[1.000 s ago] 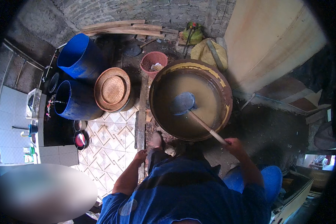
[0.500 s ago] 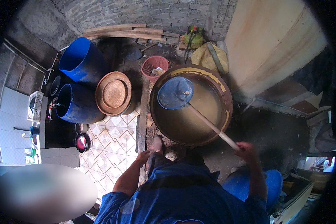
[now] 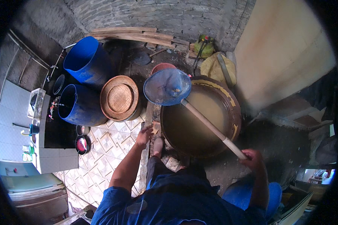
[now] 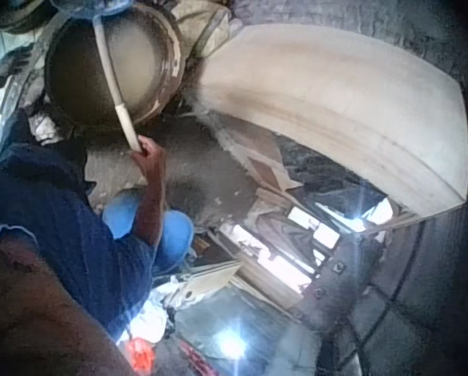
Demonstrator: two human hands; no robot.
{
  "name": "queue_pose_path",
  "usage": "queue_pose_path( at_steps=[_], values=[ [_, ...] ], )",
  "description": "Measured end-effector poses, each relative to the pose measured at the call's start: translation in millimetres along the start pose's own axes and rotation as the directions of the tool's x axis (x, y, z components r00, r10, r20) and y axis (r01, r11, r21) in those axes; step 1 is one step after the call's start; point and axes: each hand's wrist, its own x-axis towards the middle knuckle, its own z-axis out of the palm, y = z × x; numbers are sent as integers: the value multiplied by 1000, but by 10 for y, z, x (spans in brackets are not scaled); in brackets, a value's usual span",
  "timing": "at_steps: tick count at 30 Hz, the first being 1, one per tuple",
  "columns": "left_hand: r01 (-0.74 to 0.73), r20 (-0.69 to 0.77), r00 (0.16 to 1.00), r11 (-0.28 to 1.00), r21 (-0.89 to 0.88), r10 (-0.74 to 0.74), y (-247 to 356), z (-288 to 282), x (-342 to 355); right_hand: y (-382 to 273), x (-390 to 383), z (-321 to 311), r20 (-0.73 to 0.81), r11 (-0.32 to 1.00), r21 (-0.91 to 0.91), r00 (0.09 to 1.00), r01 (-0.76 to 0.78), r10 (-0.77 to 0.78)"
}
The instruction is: The person stirs a large pot of liquid with a long-handled ladle, occasionally scooping liquid into a basket. The person then covers the pot with a sack and moves a blue barrel.
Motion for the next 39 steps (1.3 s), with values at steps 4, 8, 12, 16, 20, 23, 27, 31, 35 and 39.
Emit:
queue_pose_path(
  at_steps=[4, 8, 12, 16, 20, 23, 27, 31, 35, 39],
  values=[
    [-54, 75, 995, 984, -172, 68, 551, -175, 511, -533, 106, 252, -69, 986, -164, 997, 21, -33],
    [-20, 73, 996, 919, -395, 53, 1075, -305, 1062, -1066, 312, 534, -64, 987, -131, 994, -97, 89],
    [-16, 57, 997, 876, -482, 50, 1579, -492, 1654, -1484, 551, 862, -105, 973, 34, 967, -230, 232],
    [-58, 60, 993, 865, -499, 102, 2027, -717, 2207, -1755, 812, 1094, -13, 979, 76, 981, -191, 193],
    [-77, 255, 917, 763, -642, 307, 2374, -974, 2581, -1880, 1016, 1355, 5, 960, 215, 983, -178, 182],
    [-85, 245, 913, 738, -669, 327, 2519, -1108, 2778, -1919, 1144, 1544, 25, 925, 353, 989, -144, 145],
    [-180, 13, 972, 779, -600, 235, 2751, -1232, 2944, -1885, 1464, 1912, -49, 916, 400, 998, -26, 50],
    [-544, -326, 838, 724, -425, 438, 3369, -1180, 3009, -1741, 1954, 2485, -160, 908, 417, 987, 40, 30],
    [-684, -284, 692, 728, 36, 664, 4103, -1009, 3003, -1592, 2376, 3102, -202, 958, 275, 969, -81, 140],
    [-740, -206, 542, 579, 341, 815, 4523, -820, 2949, -1549, 2630, 3572, -82, 829, 549, 981, -103, 176]
  ],
)
